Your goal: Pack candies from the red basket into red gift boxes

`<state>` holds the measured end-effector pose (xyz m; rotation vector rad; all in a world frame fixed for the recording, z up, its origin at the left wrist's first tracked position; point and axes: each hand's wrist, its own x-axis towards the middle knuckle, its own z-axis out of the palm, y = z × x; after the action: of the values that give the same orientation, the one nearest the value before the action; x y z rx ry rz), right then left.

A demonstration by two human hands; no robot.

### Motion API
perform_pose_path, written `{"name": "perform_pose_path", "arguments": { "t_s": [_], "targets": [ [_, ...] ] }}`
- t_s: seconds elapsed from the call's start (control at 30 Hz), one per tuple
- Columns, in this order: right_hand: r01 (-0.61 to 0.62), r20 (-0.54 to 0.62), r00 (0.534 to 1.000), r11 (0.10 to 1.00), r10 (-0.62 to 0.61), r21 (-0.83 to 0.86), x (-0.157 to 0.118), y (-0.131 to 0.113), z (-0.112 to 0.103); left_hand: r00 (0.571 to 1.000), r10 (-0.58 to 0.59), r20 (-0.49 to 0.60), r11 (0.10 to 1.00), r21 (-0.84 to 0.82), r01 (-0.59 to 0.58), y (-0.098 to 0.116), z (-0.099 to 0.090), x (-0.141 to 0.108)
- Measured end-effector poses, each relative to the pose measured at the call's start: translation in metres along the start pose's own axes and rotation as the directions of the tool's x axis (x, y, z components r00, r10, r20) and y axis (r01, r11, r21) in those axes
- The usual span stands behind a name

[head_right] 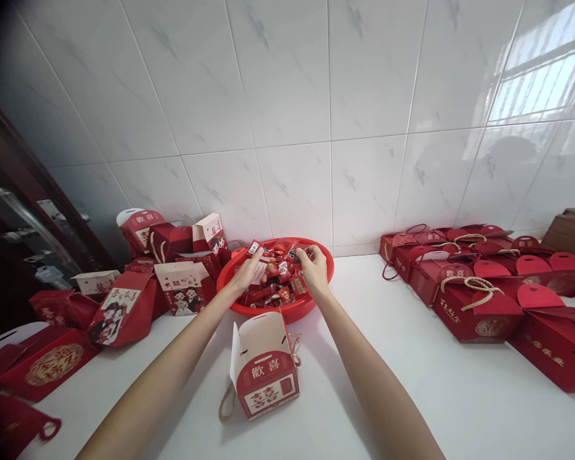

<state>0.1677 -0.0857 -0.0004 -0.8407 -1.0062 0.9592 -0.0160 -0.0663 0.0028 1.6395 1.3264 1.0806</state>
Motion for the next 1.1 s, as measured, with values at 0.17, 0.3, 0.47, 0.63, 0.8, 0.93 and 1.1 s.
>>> {"name": "perform_pose_path", "arguments": {
  "t_s": [0.17, 0.3, 0.47, 0.63, 0.8, 0.93, 1.1],
  "targets": [
    [0.014, -0.007, 1.000, 1.000, -0.015, -0.016, 0.002, 0.004, -0.001, 0.999, 0.042, 0.031, 0.999, 0.033, -0.043, -0.005, 0.004, 0.003],
    [0.027, -0.005, 1.000, 0.999, -0.027, -0.024, 0.003, 0.005, -0.002, 0.989, 0.106, 0.103, 0.978, 0.167, -0.122, -0.004, 0.006, 0.001],
    [0.007, -0.002, 1.000, 1.000, -0.007, 0.000, 0.002, 0.003, 0.000, 0.961, 0.215, 0.173, 0.819, 0.504, -0.274, 0.000, 0.006, -0.006],
    [0.027, -0.007, 1.000, 1.000, -0.027, -0.010, 0.001, 0.002, 0.000, 0.926, 0.159, 0.342, 0.792, 0.516, -0.327, -0.003, 0.006, -0.009],
    [0.018, -0.008, 1.000, 1.000, -0.018, 0.007, 0.001, 0.001, 0.000, 0.885, 0.143, 0.443, 0.779, 0.502, -0.376, -0.008, 0.009, -0.003],
    [0.004, -0.002, 1.000, 1.000, -0.004, 0.026, 0.001, 0.001, 0.001, 0.891, 0.153, 0.428, 0.757, 0.529, -0.384, -0.006, 0.012, 0.000],
    [0.017, -0.008, 1.000, 1.000, -0.017, 0.007, 0.003, 0.004, -0.001, 0.926, 0.258, 0.275, 0.816, 0.451, -0.361, 0.004, 0.012, -0.003]
  ]
}}
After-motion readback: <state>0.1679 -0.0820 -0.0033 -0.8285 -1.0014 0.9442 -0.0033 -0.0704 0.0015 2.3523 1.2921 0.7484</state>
